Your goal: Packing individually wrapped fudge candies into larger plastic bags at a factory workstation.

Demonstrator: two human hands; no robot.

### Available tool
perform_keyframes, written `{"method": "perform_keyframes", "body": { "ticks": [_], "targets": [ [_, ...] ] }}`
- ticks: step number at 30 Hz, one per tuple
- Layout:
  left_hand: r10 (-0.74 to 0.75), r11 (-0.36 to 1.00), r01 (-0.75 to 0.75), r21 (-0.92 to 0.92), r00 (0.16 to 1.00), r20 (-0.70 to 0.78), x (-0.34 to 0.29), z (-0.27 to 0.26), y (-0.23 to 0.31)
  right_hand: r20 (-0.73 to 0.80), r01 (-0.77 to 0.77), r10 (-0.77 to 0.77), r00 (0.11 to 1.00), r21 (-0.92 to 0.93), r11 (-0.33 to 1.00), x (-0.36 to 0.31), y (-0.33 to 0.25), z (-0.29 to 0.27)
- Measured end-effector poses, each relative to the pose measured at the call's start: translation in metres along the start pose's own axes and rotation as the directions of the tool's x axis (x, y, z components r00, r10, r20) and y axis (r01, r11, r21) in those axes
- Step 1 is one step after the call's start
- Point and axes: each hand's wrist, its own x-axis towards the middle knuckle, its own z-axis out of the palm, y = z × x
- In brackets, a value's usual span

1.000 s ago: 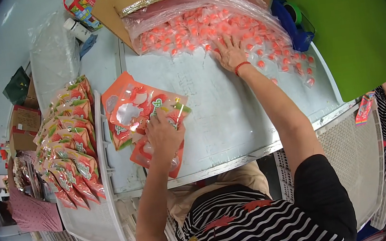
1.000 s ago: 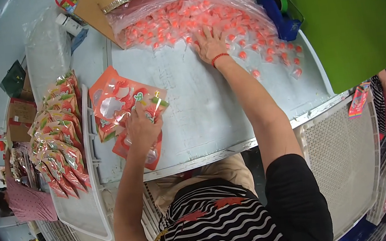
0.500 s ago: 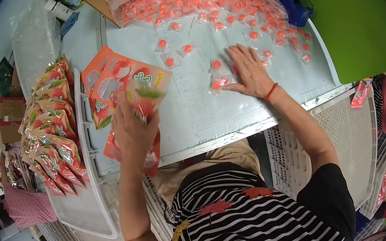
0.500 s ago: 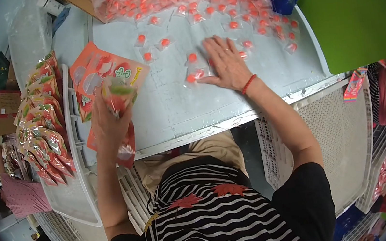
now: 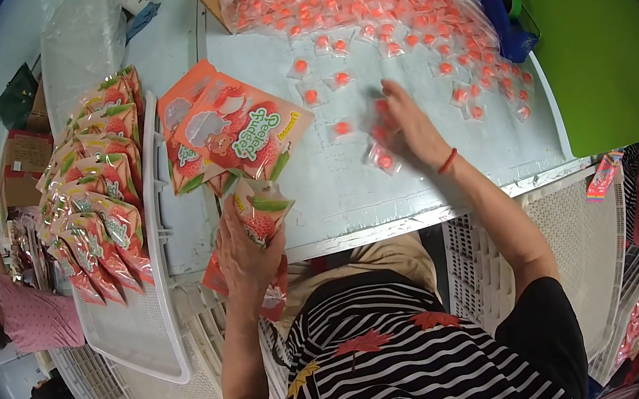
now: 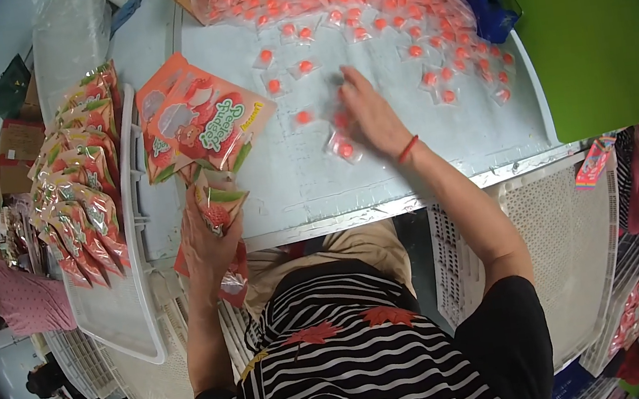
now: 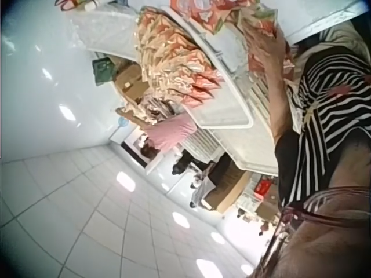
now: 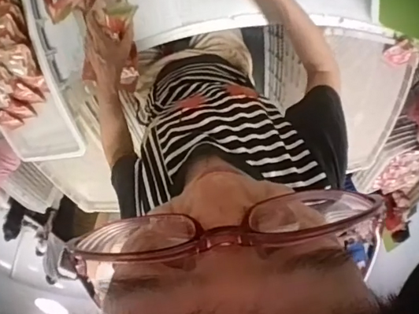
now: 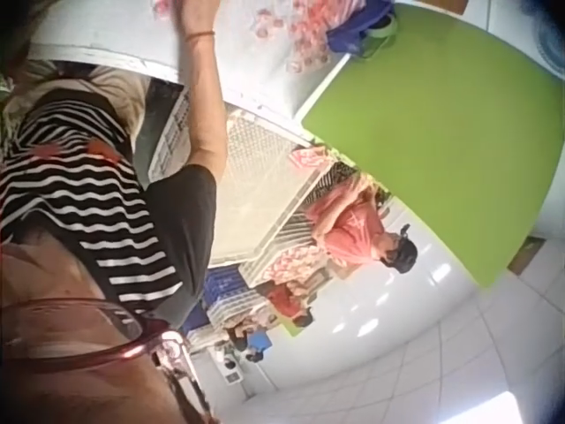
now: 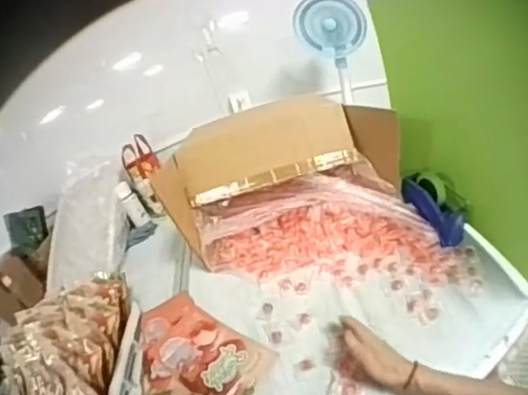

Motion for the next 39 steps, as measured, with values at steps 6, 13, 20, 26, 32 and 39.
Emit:
{"method": "perform_keyframes", "body": {
  "ticks": [6,13,20,26,32,39],
  "targets": [
    [0.006,1.000,-0.007,-0.016,0.999,-0.051,-0.007,0.003,-0.012,0.118,-0.173,0.135,0.984,0.415,0.893,0.083,0.013,-0.006],
    [-0.112,0.990,0.109,-0.095,0.993,-0.037,-0.025,-0.006,-0.024,0.200,-0.306,0.232,0.952,0.680,0.666,0.058,0.007,-0.015],
    [-0.141,0.987,0.137,-0.088,0.989,-0.035,-0.018,-0.004,-0.031,0.033,-0.203,0.280,0.959,0.770,0.605,0.000,0.016,-0.013],
    [-0.160,0.983,0.153,-0.098,0.985,-0.070,-0.019,-0.004,-0.038,-0.196,-0.166,0.246,0.949,0.354,0.920,-0.020,-0.013,-0.008],
    [-0.142,0.987,0.134,-0.090,0.986,-0.090,-0.030,0.004,-0.047,-0.156,0.141,-0.214,0.964,-0.379,0.914,-0.061,-0.046,0.020],
    [-0.103,0.993,0.097,-0.071,0.991,-0.090,-0.030,0.007,-0.043,-0.067,0.174,-0.263,0.962,-0.591,0.787,-0.069,-0.046,0.029]
  ]
}}
